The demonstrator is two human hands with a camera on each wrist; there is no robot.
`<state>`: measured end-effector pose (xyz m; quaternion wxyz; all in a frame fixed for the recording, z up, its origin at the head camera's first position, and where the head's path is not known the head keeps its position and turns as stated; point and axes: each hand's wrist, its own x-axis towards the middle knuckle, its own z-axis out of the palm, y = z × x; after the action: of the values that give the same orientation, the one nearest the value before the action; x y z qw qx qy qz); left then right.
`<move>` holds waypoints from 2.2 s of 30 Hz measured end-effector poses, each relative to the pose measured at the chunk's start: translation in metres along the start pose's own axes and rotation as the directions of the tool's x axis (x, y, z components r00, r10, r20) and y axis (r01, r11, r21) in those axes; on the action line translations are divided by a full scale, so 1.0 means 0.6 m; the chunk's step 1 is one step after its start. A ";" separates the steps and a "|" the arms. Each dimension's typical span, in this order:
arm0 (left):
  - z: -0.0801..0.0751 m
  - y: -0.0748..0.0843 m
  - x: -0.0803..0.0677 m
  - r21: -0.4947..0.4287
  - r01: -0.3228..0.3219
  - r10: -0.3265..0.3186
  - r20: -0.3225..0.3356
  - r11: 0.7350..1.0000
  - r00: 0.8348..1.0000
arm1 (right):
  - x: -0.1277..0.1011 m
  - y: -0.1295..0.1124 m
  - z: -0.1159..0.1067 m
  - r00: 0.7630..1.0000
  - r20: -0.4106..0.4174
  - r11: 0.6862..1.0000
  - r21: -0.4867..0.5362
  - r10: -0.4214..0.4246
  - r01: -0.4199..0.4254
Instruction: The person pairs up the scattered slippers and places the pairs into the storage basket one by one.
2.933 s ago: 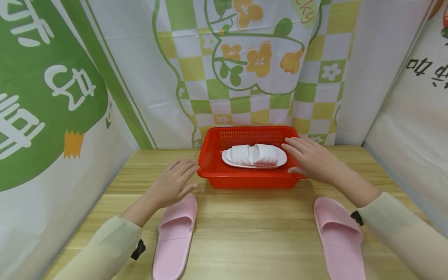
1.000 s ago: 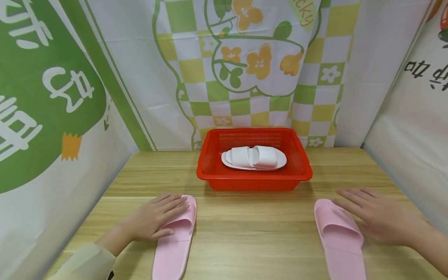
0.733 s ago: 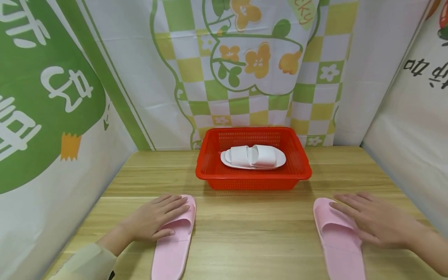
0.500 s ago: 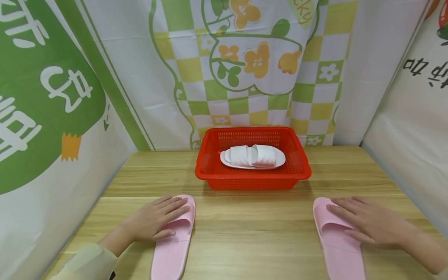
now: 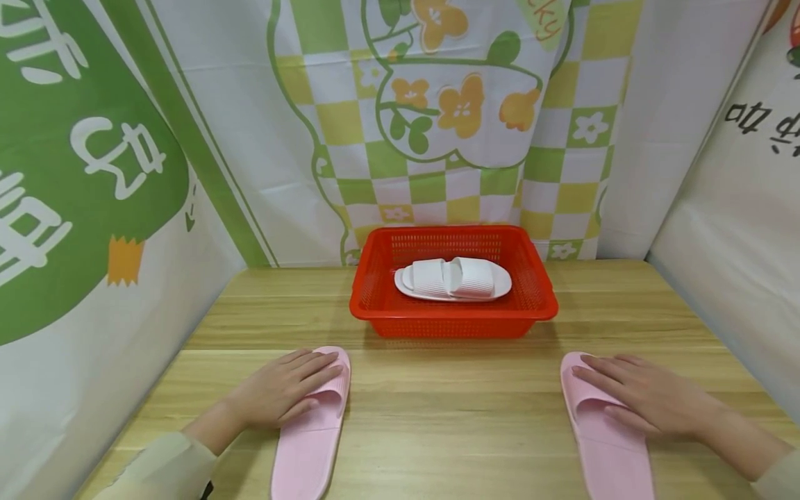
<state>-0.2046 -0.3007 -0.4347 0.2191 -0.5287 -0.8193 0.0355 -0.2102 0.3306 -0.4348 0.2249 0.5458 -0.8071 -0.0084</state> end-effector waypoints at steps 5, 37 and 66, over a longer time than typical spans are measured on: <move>0.000 0.004 0.004 -0.014 0.024 -0.024 -0.019 1.000 1.000 | 0.003 0.000 0.001 1.000 0.009 1.000 0.011 -0.019 0.019; -0.018 0.008 0.031 0.007 0.023 -0.022 -0.128 1.000 0.991 | 0.057 -0.023 -0.014 0.986 -0.167 1.000 0.016 0.009 -0.007; -0.051 0.030 0.068 0.000 0.014 -0.013 -0.233 1.000 0.972 | 0.104 -0.023 -0.036 0.961 -0.276 0.999 0.036 0.004 0.007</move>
<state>-0.1909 -0.2620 -0.3992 0.3146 -0.5233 -0.7915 -0.0275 -0.2091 0.2747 -0.3966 0.3249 0.5463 -0.7676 0.0824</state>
